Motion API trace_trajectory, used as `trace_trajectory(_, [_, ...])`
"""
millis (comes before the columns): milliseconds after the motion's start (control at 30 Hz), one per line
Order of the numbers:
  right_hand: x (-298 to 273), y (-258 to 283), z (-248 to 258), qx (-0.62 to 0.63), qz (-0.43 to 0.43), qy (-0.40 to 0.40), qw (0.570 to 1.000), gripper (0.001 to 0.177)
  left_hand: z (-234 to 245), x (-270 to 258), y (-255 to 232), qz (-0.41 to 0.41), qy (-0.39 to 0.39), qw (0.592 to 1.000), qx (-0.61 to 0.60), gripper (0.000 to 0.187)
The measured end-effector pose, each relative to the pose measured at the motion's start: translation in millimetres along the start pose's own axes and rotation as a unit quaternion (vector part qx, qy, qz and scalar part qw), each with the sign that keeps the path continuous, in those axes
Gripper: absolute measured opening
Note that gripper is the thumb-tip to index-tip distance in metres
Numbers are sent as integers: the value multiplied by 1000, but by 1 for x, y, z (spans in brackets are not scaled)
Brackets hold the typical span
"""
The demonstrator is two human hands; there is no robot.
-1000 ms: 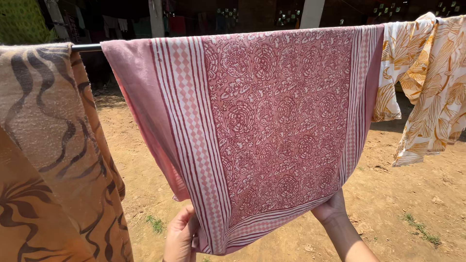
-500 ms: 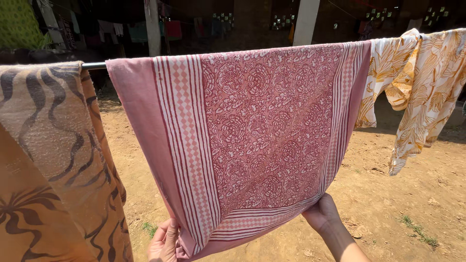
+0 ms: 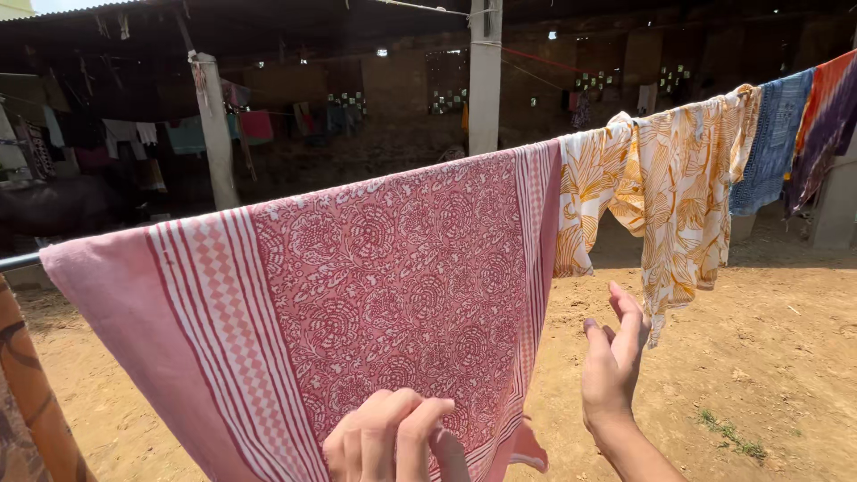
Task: The person hangs clothes on a wire line by hand, smoothing and positioning each garment one at a time.
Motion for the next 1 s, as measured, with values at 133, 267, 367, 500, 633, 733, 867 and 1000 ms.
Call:
trace_trajectory(133, [-3, 135, -17, -35, 272, 70, 959, 47, -16, 67, -52, -14, 25, 1000, -2, 37])
trace_trajectory(267, [-19, 213, -35, -65, 443, 121, 886, 59, -24, 104, -72, -52, 39, 998, 14, 45])
trace_trajectory(367, [-19, 234, -42, -91, 485, 141, 858, 61, -34, 117, -75, -42, 33, 998, 34, 45])
trace_trajectory(500, [-1, 244, -44, -122, 498, 154, 845, 62, -45, 130, -80, -60, 24, 997, 50, 54])
trace_trajectory(633, [18, 241, -39, -153, 504, 156, 836, 60, -67, 139, -87, -82, 16, 995, 51, 47])
trace_trajectory(733, [31, 228, -31, -163, 493, 160, 839, 60, -89, 141, -96, -106, 6, 994, 42, 47])
trace_trajectory(867, [55, 206, -24, -172, 466, 180, 849, 58, -127, 145, -109, -117, 27, 991, 52, 46])
trace_trajectory(1000, [81, 187, -10, -192, 460, 187, 847, 58, -159, 148, -128, -112, 45, 991, 56, 46])
Point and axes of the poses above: each hand's wrist, its own x-axis towards the middle knuckle, its own z-axis out of the back of the hand, y = z × x, the point moved 8 cm from there along x, towards the middle knuckle, and after that the axes turned 7 degrees about z, right-handed, at the moved point
